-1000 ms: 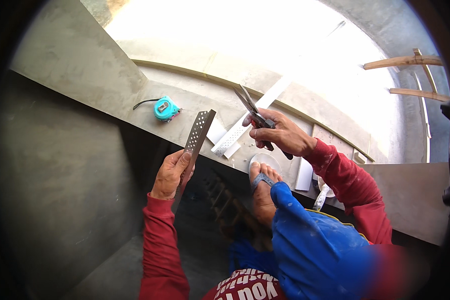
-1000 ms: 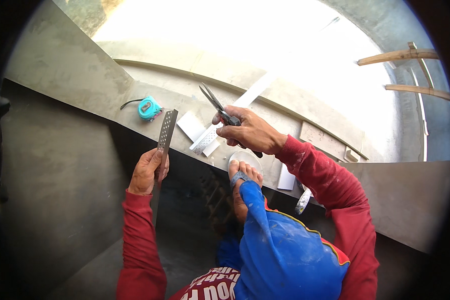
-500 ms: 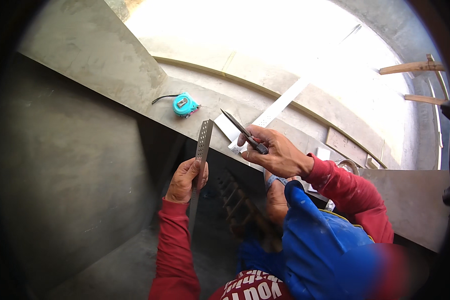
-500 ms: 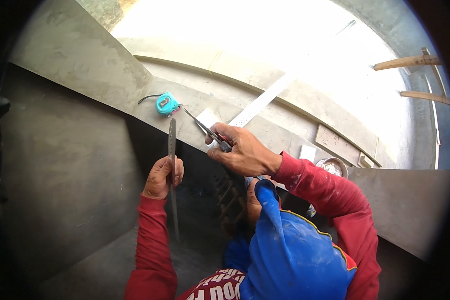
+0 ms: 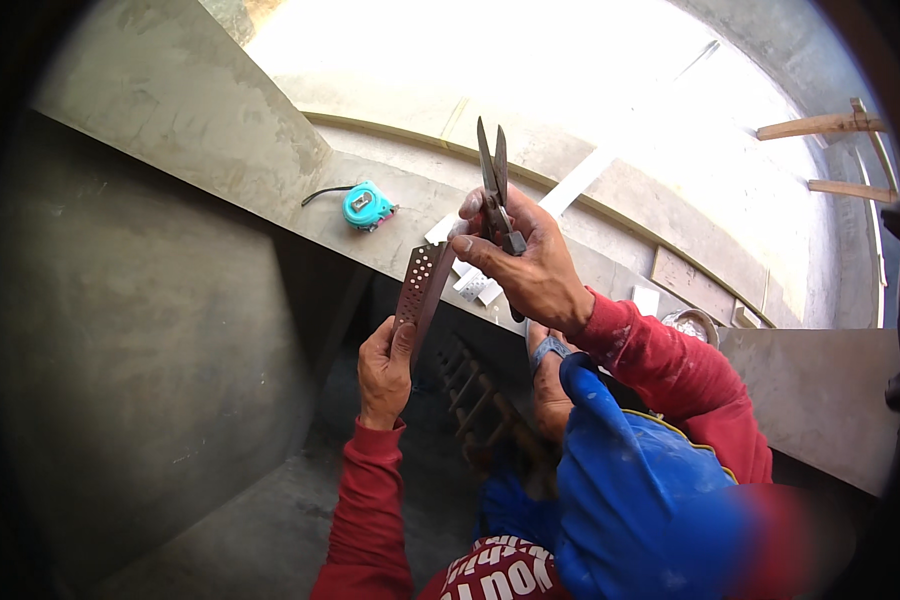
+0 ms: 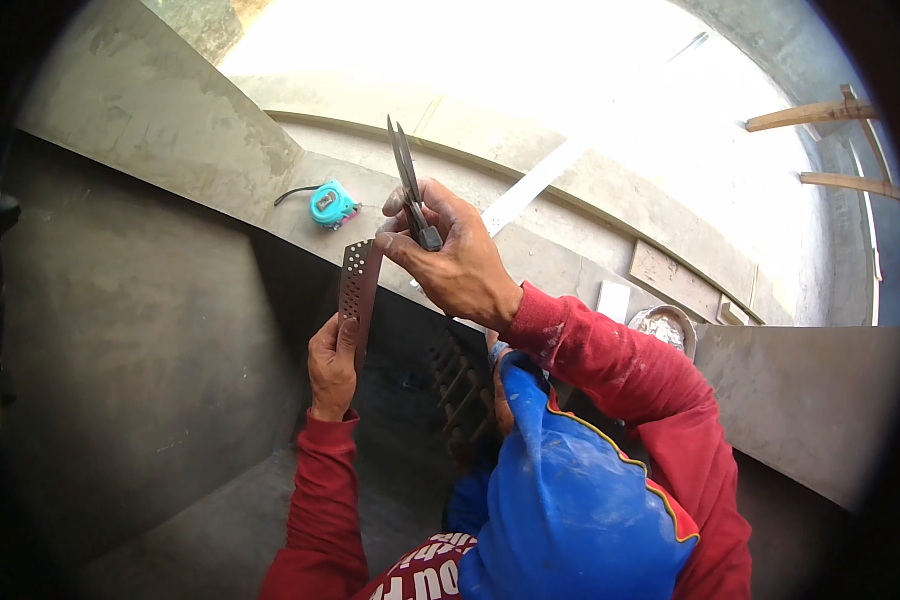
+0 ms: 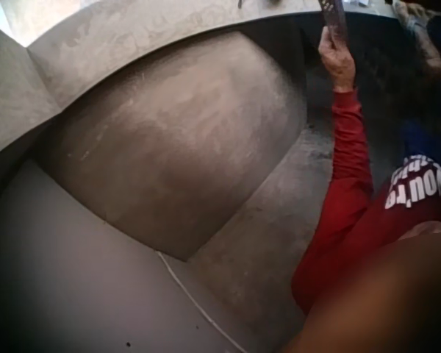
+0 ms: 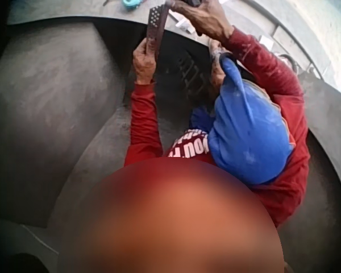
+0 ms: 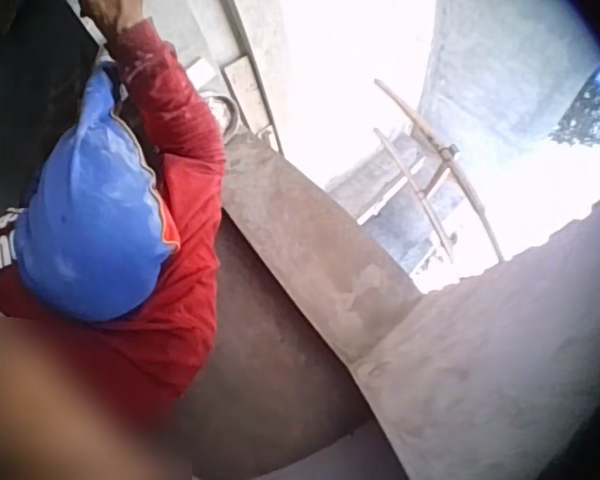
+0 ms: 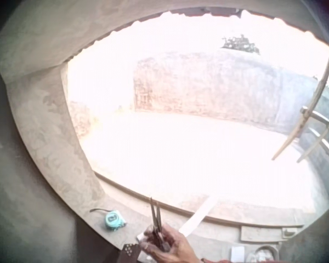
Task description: The person measures a curved wall section with a tape measure, then uses tin snips to cut a perforated metal strip to length. They repeatedly test-fit the cut piece against the wall, trim it further, and re-measure until the strip fits the curved surface.
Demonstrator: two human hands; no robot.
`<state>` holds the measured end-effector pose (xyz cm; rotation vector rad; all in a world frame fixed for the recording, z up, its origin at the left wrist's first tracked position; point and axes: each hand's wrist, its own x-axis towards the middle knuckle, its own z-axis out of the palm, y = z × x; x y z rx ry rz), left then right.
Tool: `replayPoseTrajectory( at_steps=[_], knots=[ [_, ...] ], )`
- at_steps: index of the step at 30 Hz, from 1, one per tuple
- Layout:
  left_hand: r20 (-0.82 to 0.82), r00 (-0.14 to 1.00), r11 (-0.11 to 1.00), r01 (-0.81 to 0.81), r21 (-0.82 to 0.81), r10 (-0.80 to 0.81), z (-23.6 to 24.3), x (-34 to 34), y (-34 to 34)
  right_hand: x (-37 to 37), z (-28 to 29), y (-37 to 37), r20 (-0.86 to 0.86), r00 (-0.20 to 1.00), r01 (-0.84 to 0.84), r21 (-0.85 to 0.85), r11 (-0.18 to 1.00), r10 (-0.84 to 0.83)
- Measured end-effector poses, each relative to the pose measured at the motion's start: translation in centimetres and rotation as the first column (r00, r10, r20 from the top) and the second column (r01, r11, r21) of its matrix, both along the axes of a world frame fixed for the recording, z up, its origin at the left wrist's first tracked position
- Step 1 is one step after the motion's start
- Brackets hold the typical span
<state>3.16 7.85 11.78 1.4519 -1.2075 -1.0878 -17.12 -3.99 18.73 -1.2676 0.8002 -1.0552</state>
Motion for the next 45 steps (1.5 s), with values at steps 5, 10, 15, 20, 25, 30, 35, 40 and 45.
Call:
replayPoseTrajectory(
  at_steps=[5,10,15,20,25,30,35,40,45],
  knots=[
    [0.137,0.990,1.000,-0.025,0.003,0.025,-0.3,0.1,0.4,-0.1,-0.3,-0.3,-0.062,0.998,0.003,-0.032,0.999,-0.005],
    [0.200,0.978,0.999,-0.048,-0.023,0.052,-0.2,-0.3,0.5,-0.1,-0.4,-0.9,-0.041,0.999,-0.026,-0.025,0.999,0.025],
    [0.219,0.974,0.997,-0.052,-0.063,0.065,-0.1,-0.5,0.5,-0.6,-0.1,-1.0,0.025,0.992,-0.129,0.083,0.988,0.127],
    [0.249,0.966,0.996,-0.043,-0.080,0.062,0.0,-0.5,0.2,-0.8,-0.4,-1.5,0.070,0.985,-0.167,0.122,0.978,0.159],
    [0.261,0.960,0.990,-0.067,-0.125,0.098,0.3,-0.5,-0.1,-1.7,-1.2,-2.5,-0.100,0.990,-0.112,-0.157,0.981,0.097],
    [0.270,0.951,0.979,-0.108,-0.170,0.152,0.6,-0.4,-0.5,-3.5,-1.2,-2.6,-0.429,0.898,-0.250,-0.325,0.912,0.093],
    [0.300,0.942,0.977,-0.093,-0.194,0.149,0.8,-0.2,-0.5,-4.2,-1.3,-3.0,-0.621,0.780,-0.384,-0.386,0.839,0.071],
    [0.271,0.953,0.982,-0.090,-0.168,0.134,1.1,-0.4,-0.4,-4.3,-1.4,-3.0,-0.654,0.754,-0.411,-0.410,0.814,0.052],
    [0.265,0.953,0.980,-0.101,-0.174,0.145,1.2,-0.5,-0.3,-4.1,-1.4,-3.0,-0.645,0.763,-0.414,-0.438,0.798,0.042]
  ],
)
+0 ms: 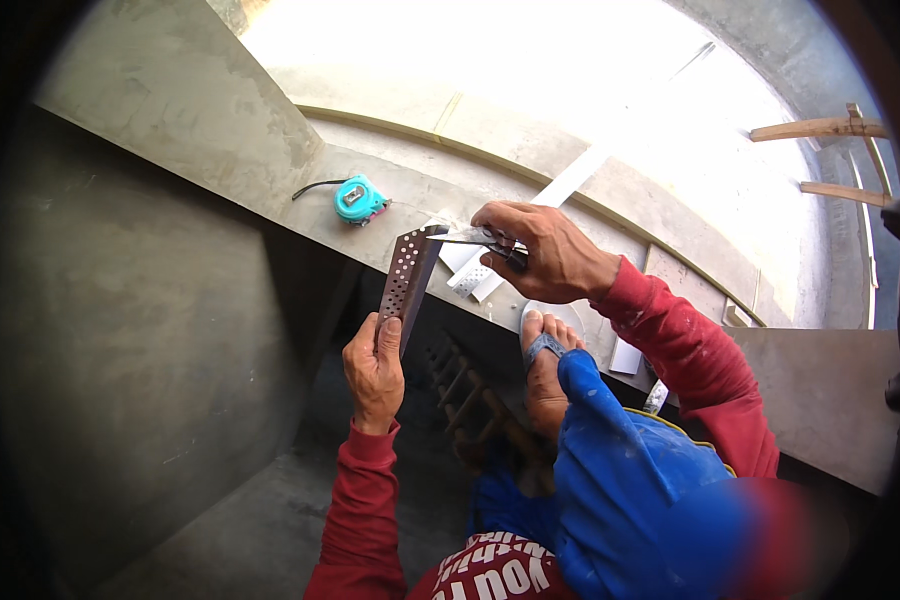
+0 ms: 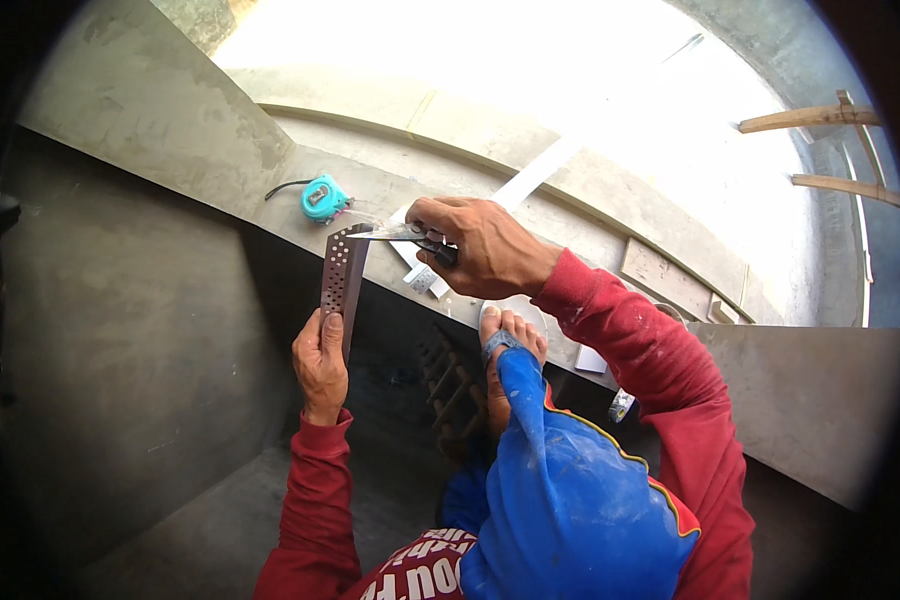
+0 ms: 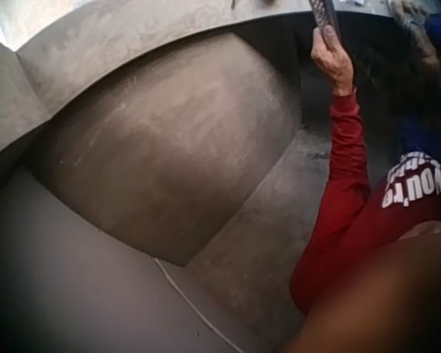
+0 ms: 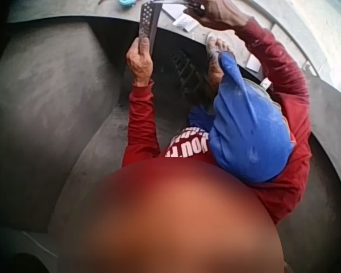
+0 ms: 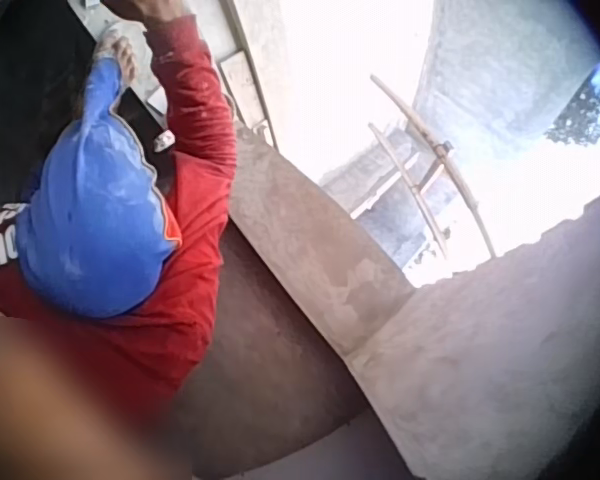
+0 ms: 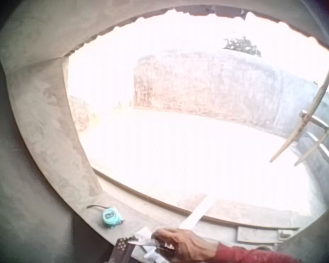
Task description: The person measures a curved wall section with a tape measure, then uses tin snips to cut a perforated metal strip to length. They repeatedly test-fit the cut piece against the wall, trim it further, and re-measure until the strip fits the curved surface.
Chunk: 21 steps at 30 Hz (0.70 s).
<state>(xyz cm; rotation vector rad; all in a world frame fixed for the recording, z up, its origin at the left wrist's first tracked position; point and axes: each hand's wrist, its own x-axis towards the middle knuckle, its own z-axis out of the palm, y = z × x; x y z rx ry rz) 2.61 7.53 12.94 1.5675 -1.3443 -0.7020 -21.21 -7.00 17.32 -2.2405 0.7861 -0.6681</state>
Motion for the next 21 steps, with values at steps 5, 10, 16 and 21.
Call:
replayPoseTrajectory(
  at_steps=[5,10,16,21],
  knots=[
    [0.019,1.000,1.000,0.017,0.004,-0.017,-0.21,0.26,-0.01,0.31,0.08,-0.14,0.025,0.999,-0.023,-0.031,0.999,0.024],
    [0.039,0.999,1.000,0.018,-0.007,-0.017,-0.30,0.36,-0.08,0.39,0.06,-0.21,0.044,0.998,-0.035,-0.037,0.999,0.037],
    [0.048,0.999,1.000,0.019,-0.015,-0.018,-0.29,0.35,-0.21,0.38,0.06,-0.37,0.034,0.999,-0.034,-0.023,0.999,0.035],
    [0.037,0.999,1.000,0.031,0.000,-0.031,-0.42,0.53,-0.25,0.32,0.19,-0.38,0.023,0.999,-0.031,-0.039,0.999,0.032]
  ],
)
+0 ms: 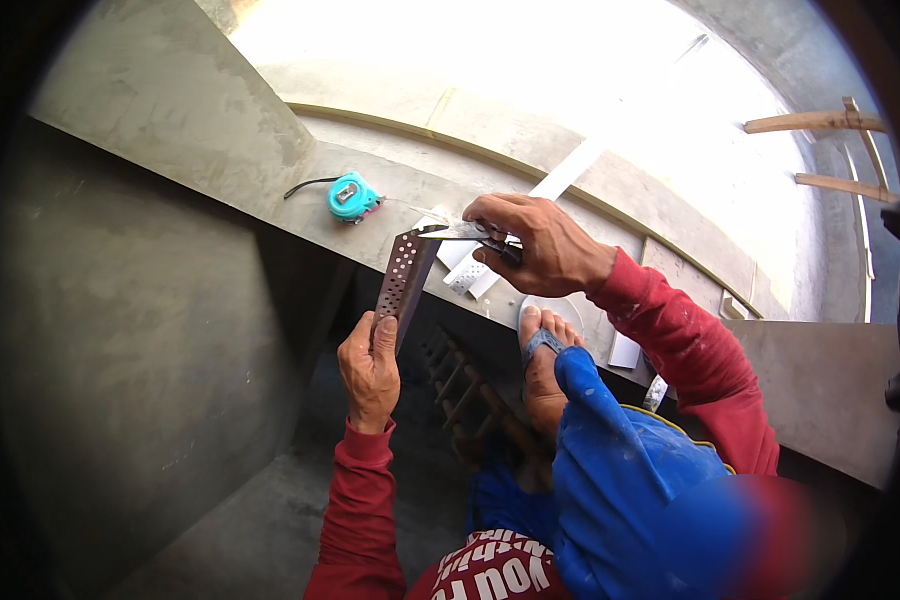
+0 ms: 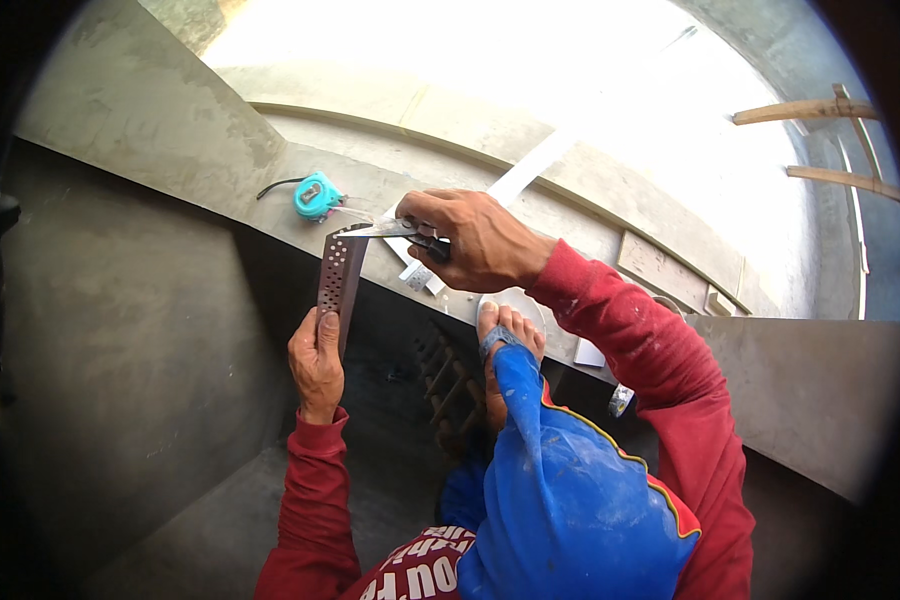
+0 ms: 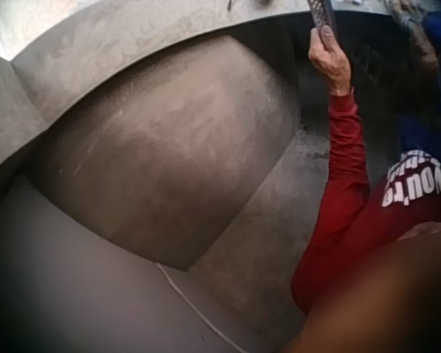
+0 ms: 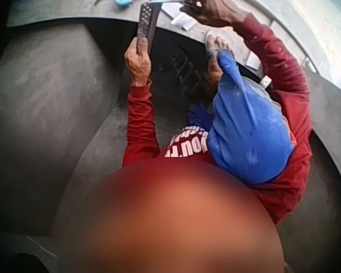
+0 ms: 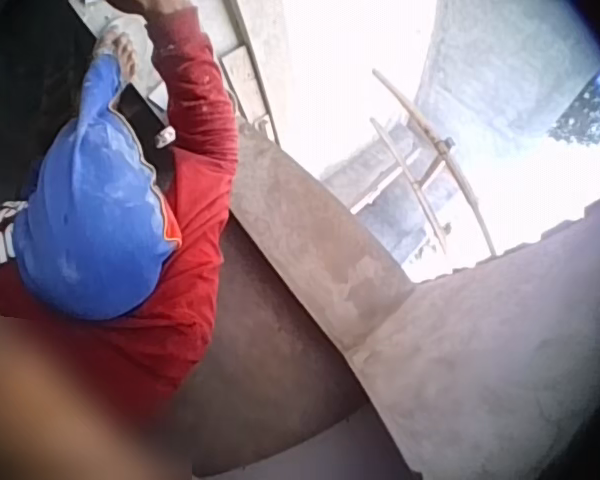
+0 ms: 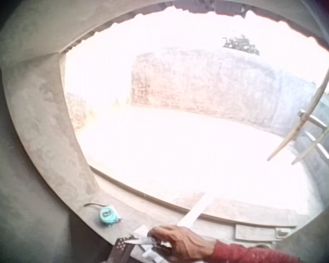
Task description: The person measures a curved wall section with a tape measure, then uses tin snips to cut a perforated metal strip to length. They repeatedly test-fit the cut piece against the wall, trim it further, and re-measure until the strip fits the curved surface.
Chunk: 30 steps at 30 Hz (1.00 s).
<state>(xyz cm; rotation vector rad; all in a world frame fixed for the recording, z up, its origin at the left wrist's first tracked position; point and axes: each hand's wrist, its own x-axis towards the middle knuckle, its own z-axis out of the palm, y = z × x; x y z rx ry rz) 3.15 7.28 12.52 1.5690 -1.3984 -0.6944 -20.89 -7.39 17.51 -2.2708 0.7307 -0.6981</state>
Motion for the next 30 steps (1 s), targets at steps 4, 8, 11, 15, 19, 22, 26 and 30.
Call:
replayPoseTrajectory(
  at_steps=[4,8,11,15,19,22,26,30],
  knots=[
    [-0.010,1.000,1.000,-0.001,0.011,0.001,-0.1,0.1,0.0,0.1,-0.2,0.0,0.000,1.000,0.010,0.002,1.000,-0.010],
    [-0.034,0.999,1.000,0.003,0.025,-0.002,-0.1,0.2,0.1,0.1,-0.5,-0.1,-0.012,1.000,0.024,-0.017,1.000,-0.024],
    [-0.023,1.000,1.000,0.006,0.015,-0.006,-0.2,0.2,0.0,0.1,-0.6,0.0,-0.002,1.000,0.023,-0.003,1.000,-0.023],
    [0.000,1.000,0.996,0.024,0.082,-0.024,-0.1,0.5,0.1,0.1,-0.6,0.1,0.010,1.000,0.029,-0.015,0.999,-0.029],
    [-0.014,0.999,0.997,0.030,0.076,-0.029,0.0,0.4,0.1,0.0,-0.6,0.0,0.027,0.999,0.025,-0.028,0.999,-0.024],
    [-0.006,1.000,0.999,0.030,0.037,-0.030,0.0,0.0,0.0,-0.2,-0.5,0.0,0.011,1.000,0.016,-0.026,1.000,-0.016],
    [-0.015,1.000,1.000,0.023,0.013,-0.022,0.1,-0.1,0.0,-0.4,-0.6,-0.1,0.015,0.999,0.036,-0.034,0.999,-0.036],
    [-0.028,0.999,0.999,-0.045,0.015,0.045,0.3,1.1,0.3,-1.0,-0.9,-1.3,-0.080,0.971,0.238,0.261,0.935,-0.225]
  ],
)
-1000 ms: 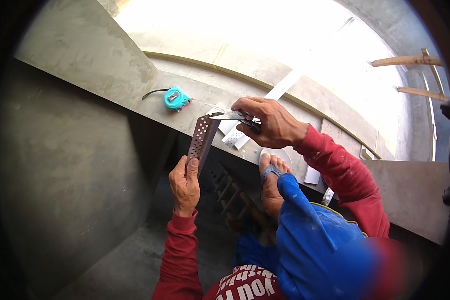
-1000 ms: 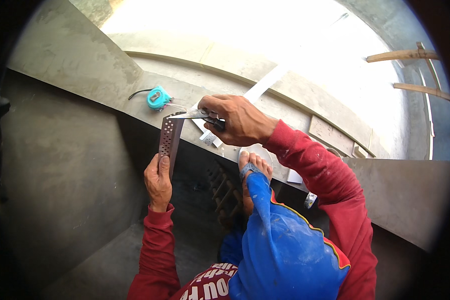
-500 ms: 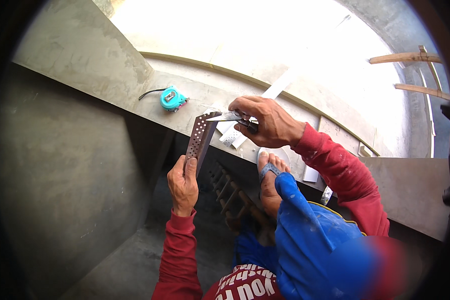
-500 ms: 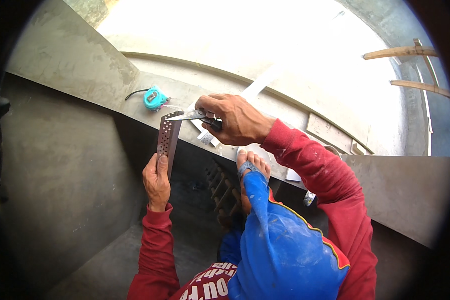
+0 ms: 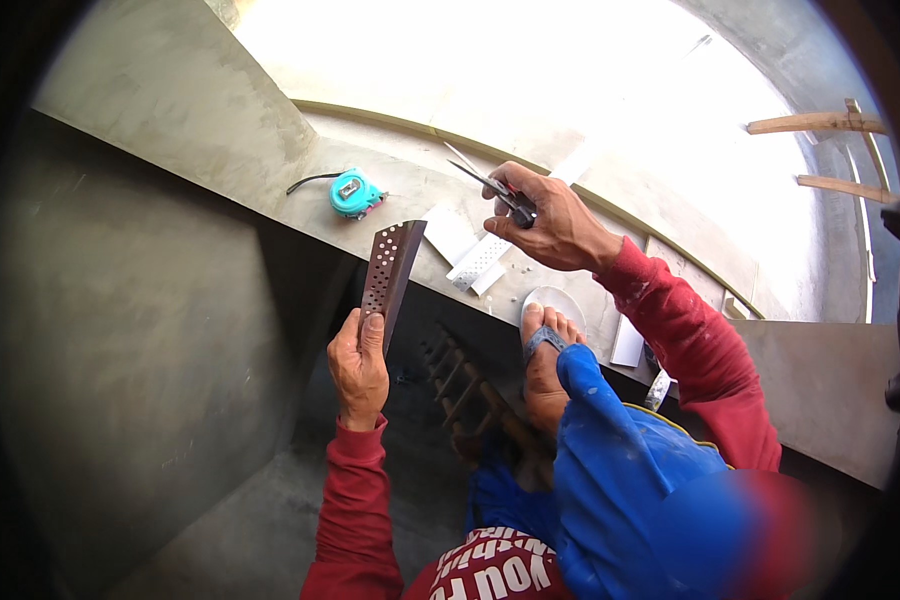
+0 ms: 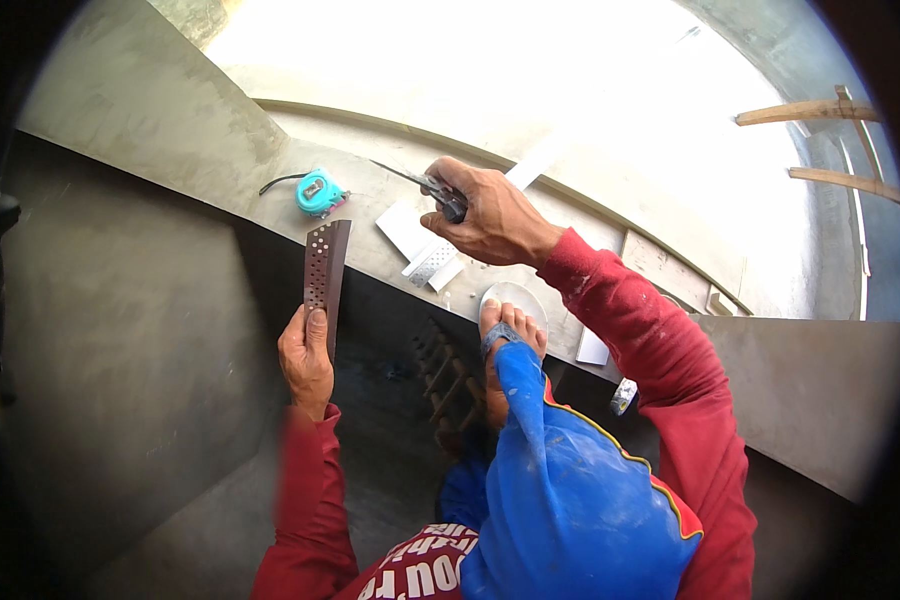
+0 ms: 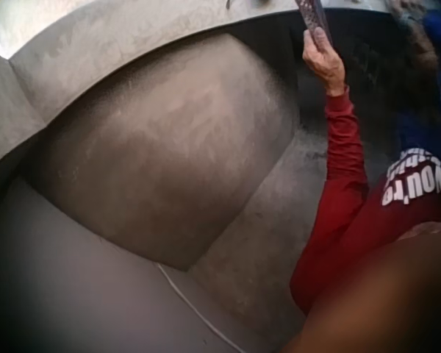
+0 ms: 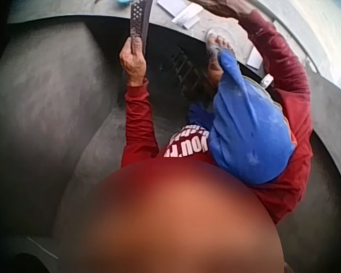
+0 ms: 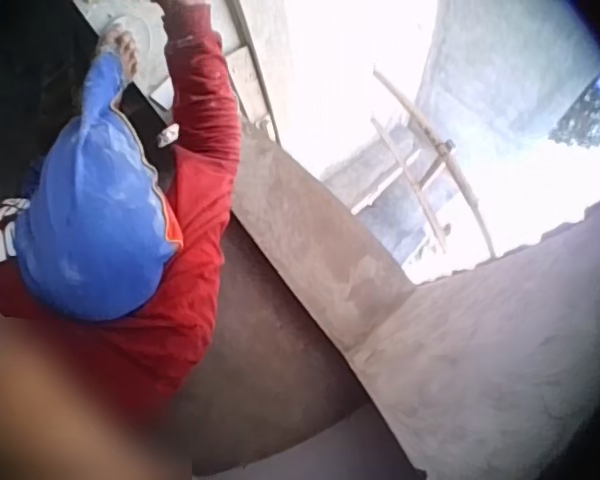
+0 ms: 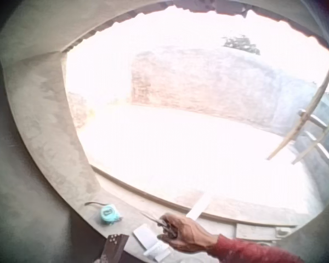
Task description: The person measures a curved wall section with a tape measure, then uses tin snips to cut a perforated metal strip to length. They repeatedly test-fit the cut piece against the wall, trim it further, and re-measure until the strip fits the curved surface.
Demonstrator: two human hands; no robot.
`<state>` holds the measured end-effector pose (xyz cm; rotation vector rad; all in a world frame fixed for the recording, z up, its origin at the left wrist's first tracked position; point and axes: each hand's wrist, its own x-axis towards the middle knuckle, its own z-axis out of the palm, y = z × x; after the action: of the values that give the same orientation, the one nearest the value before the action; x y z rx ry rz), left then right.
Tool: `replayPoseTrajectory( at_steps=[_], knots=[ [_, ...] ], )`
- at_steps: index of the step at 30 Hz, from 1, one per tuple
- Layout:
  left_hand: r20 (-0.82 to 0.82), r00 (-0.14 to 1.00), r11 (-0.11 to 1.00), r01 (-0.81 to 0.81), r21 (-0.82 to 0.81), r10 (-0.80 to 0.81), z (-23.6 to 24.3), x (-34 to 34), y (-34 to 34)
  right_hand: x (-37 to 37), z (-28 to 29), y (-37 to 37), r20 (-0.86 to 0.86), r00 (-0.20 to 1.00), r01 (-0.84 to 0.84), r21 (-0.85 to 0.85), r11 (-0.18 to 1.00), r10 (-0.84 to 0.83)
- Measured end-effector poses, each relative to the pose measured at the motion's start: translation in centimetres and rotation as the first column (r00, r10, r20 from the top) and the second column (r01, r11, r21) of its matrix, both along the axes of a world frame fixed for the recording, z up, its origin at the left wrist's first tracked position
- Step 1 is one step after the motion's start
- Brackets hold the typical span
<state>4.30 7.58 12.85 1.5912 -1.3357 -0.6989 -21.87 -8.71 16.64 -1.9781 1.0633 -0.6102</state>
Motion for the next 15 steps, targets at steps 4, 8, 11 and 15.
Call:
replayPoseTrajectory(
  at_steps=[4,8,11,15],
  knots=[
    [-0.058,0.992,0.993,-0.114,-0.017,0.113,0.4,3.0,0.9,0.1,-0.8,-2.3,-0.069,0.995,0.092,0.386,0.918,-0.070],
    [-0.148,0.965,0.976,-0.218,-0.009,0.215,0.6,6.3,2.6,1.5,-2.0,-3.9,0.054,0.998,-0.001,0.626,0.780,-0.042],
    [-0.209,0.931,0.951,-0.308,-0.013,0.299,0.8,7.7,4.1,4.2,-3.4,-6.0,-0.114,0.987,-0.041,0.503,0.863,0.113],
    [-0.166,0.879,0.884,-0.463,-0.067,0.448,1.8,8.6,6.1,8.2,-5.5,-8.4,-0.342,0.925,-0.087,0.240,0.967,0.168]
  ],
)
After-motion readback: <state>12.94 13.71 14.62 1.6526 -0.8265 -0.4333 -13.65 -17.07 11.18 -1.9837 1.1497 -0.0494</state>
